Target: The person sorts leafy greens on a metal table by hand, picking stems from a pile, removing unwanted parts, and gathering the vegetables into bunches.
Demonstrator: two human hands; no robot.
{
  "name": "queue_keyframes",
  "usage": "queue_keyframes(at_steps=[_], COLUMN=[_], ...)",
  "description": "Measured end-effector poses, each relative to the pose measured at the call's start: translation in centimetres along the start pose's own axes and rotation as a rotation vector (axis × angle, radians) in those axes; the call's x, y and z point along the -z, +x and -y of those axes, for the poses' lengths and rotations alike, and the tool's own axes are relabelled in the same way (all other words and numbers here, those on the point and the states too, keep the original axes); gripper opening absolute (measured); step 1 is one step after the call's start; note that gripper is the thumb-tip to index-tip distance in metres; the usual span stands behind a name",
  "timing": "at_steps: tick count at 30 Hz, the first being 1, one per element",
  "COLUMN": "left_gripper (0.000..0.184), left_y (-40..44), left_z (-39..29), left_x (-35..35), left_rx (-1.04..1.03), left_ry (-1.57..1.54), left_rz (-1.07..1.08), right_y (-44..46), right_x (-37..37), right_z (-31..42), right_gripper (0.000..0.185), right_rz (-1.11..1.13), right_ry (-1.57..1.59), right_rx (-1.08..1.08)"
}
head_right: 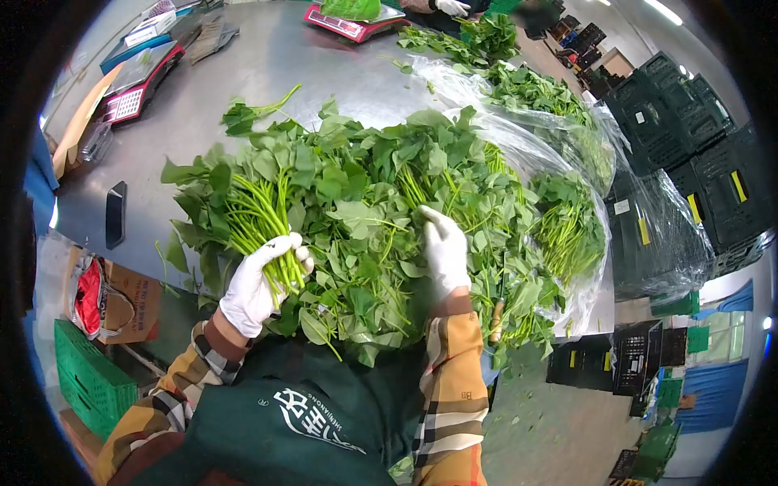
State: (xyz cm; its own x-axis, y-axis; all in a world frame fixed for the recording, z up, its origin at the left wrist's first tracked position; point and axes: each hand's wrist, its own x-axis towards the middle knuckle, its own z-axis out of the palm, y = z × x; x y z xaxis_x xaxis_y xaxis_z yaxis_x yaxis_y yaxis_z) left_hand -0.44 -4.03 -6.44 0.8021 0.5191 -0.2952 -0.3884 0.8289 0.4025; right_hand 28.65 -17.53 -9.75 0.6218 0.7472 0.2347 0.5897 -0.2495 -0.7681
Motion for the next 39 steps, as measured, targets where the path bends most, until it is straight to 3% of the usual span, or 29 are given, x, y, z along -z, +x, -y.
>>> queue_keyframes(at_steps=[2, 5, 8, 12, 14, 18, 22, 24, 27, 30, 35, 36, 38, 39], left_gripper=[0.021, 0.023, 0.024, 0.023, 0.023, 0.023, 0.024, 0.024, 0.024, 0.023, 0.023, 0.023, 0.024, 0.024], left_y=[0.1, 0.0, 0.8, 0.7, 0.5, 0.2, 0.5, 0.6, 0.4, 0.2, 0.0, 0.1, 0.5, 0.5], left_z=[0.3, 0.4, 1.1, 1.5, 1.3, 0.8, 1.4, 1.8, 1.7, 1.2, 0.7, 0.9, 1.4, 1.4], left_x=[0.8, 1.0, 1.2, 1.1, 1.2, 1.6, 1.9, 1.7, 1.2, 1.3, 1.2, 1.3, 1.4, 1.3], left_rx=[-0.005, 0.021, 0.018, 0.004, 0.012, 0.009, 0.024, 0.029, 0.058, 0.060, 0.054, 0.051, 0.045, 0.057], left_ry=[0.041, 0.086, 0.144, 0.177, 0.182, 0.160, 0.166, 0.168, 0.140, 0.133, 0.136, 0.138, 0.149, 0.152], left_rz=[-0.017, -0.023, 0.000, -0.048, -0.059, -0.055, -0.101, -0.112, -0.114, -0.130, -0.130, -0.140, -0.150, -0.139], right_y=[0.2, -0.8, -0.9, 0.2, 0.0, 0.3, -0.1, -0.1, 0.6, 0.5, 0.4, 0.5, 0.7, 0.4], right_x=[2.2, 3.6, 2.6, 0.5, -0.4, 2.9, 5.4, 4.8, 2.8, 0.5, 1.6, 2.0, 3.1, 3.6], right_z=[-4.7, -7.5, -2.4, 2.1, 1.3, -0.7, -0.7, 0.1, -0.9, -2.2, -1.1, -0.6, 1.3, 4.6], right_gripper=[0.029, 0.025, 0.020, 0.023, 0.025, 0.027, 0.024, 0.019, 0.016, 0.017, 0.014, 0.014, 0.017, 0.020], right_rz=[-0.176, -0.279, -0.394, -0.245, -0.021, 0.169, -0.032, -0.195, -0.146, -0.058, -0.192, -0.166, -0.071, -0.099], right_ry=[-0.269, -0.604, -0.837, -0.421, -0.411, -0.716, -0.741, -0.671, -0.416, -0.783, -0.619, -0.438, 0.277, 0.368], right_rx=[-0.157, -0.088, 0.030, 0.271, 0.295, -0.355, -0.318, -0.131, -0.013, -0.149, -0.031, -0.079, -0.253, -0.316])
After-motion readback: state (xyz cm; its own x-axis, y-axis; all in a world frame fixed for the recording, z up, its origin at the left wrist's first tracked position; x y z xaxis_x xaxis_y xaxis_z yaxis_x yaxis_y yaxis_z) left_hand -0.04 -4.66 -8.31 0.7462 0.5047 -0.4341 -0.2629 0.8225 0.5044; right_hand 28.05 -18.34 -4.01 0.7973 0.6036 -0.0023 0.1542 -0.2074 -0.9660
